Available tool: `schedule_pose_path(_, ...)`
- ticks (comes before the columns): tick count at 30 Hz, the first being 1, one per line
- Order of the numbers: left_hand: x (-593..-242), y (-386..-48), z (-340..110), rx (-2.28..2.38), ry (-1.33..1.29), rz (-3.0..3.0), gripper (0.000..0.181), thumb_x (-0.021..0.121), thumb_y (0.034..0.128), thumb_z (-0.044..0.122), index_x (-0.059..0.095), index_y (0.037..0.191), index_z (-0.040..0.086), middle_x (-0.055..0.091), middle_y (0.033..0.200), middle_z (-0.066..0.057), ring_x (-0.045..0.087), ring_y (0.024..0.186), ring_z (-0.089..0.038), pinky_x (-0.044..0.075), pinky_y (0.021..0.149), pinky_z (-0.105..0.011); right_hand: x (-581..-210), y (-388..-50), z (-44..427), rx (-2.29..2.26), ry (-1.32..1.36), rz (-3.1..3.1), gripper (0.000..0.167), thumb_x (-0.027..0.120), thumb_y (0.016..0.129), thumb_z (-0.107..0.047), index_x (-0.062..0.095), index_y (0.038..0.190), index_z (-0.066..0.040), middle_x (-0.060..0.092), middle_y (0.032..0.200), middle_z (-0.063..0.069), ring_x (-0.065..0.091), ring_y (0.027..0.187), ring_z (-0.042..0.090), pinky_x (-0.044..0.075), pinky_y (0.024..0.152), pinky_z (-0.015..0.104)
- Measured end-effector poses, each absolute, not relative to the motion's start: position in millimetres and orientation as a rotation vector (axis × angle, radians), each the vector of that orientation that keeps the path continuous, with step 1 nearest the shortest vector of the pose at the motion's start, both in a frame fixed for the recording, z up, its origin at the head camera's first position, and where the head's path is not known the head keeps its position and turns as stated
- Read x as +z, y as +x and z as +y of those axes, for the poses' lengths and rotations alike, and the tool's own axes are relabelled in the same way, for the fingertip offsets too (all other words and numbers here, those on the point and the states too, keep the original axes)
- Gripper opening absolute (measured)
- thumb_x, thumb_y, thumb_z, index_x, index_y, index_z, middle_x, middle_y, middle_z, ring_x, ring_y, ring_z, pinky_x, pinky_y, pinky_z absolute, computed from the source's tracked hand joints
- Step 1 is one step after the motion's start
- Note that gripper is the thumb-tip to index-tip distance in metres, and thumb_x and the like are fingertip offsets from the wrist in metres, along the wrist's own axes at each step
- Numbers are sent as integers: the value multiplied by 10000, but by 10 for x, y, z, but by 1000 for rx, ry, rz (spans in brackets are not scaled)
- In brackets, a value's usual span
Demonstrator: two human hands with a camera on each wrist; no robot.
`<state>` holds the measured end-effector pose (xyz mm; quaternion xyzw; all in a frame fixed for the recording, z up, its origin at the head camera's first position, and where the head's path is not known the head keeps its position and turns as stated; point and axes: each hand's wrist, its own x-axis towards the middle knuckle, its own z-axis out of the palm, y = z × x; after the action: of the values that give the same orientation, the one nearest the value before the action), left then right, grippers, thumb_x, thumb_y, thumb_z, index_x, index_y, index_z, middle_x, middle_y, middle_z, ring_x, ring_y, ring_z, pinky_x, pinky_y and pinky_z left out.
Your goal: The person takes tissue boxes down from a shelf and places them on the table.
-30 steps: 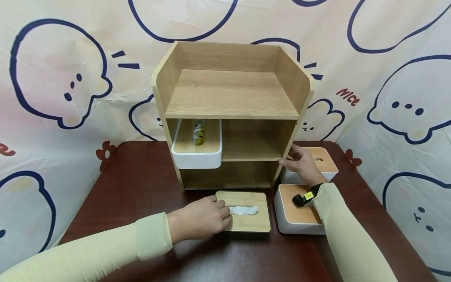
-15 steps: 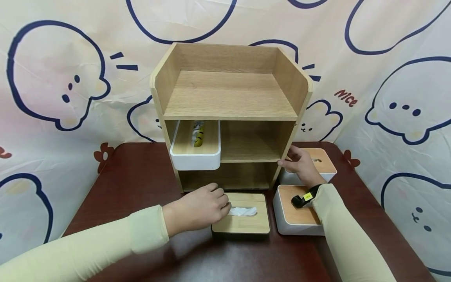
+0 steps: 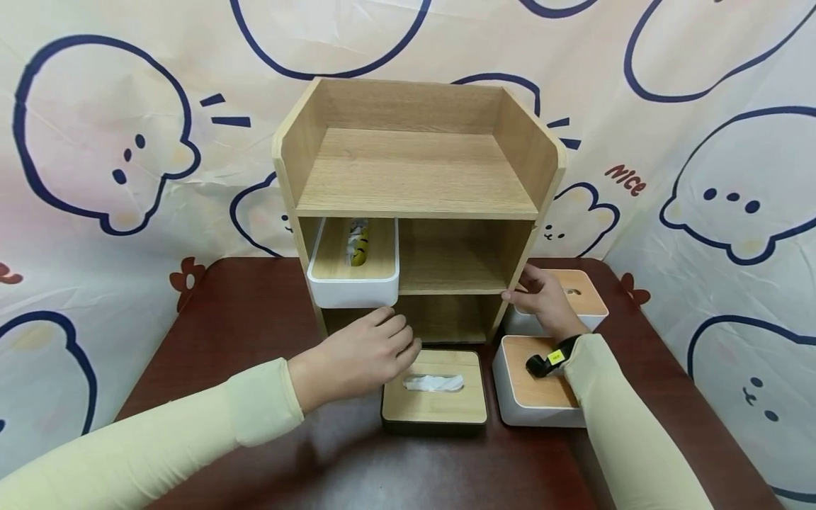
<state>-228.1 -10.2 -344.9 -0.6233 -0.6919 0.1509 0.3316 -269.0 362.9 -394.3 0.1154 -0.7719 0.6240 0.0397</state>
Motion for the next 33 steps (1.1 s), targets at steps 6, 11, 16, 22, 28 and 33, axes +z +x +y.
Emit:
schedule_pose_path(6,-3393,-2391,-125,316,-1584,-1787,410,308,942,40,658,1157,35,616,1053,-123,551,985,-302,431,899,-430,-3943,-2684,3625,1904,367,-2361,667,716,888,-63,410,1480,-67,510,1387,181,551,1172,200,487,820,261)
schedule_pose_path(11,-3360,-2442,-148,292,-1541,-1756,437,261,960,29,659,1141,14,616,1082,-154,559,1029,-321,437,917,-434,-3943,-2666,3618,1896,378,-2358,664,722,882,-63,421,1474,-66,508,1392,182,535,1203,218,489,835,265)
schedule_pose_path(16,-3351,-2472,-148,278,-1521,-1744,422,273,972,41,657,1144,7,616,1115,-173,557,1071,-333,432,939,-445,-3929,-2661,3620,1884,383,-2367,665,725,882,-75,422,1473,-65,500,1402,182,511,1236,231,481,875,269)
schedule_pose_path(22,-3330,-2480,-144,285,-1488,-1785,460,228,981,28,611,1237,10,589,1190,-187,514,1151,-361,380,1007,-495,-3932,-2670,3625,1885,363,-2372,671,736,876,-92,429,1472,-76,512,1393,177,524,1220,222,485,859,268)
schedule_pose_path(28,-3325,-2497,-167,273,-1390,-1824,429,281,974,34,582,1279,21,550,1288,-218,477,1221,-379,346,1044,-502,-3948,-2682,3630,1887,366,-2381,668,724,886,-87,418,1480,-79,499,1406,179,512,1234,225,479,873,270)
schedule_pose_path(33,-3339,-2520,-181,248,-1297,-1880,435,282,974,52,575,1293,12,534,1308,-234,481,1205,-375,378,1005,-495,-3949,-2683,3635,1883,361,-2374,667,722,885,-80,418,1479,-80,493,1411,176,507,1237,227,476,878,266)
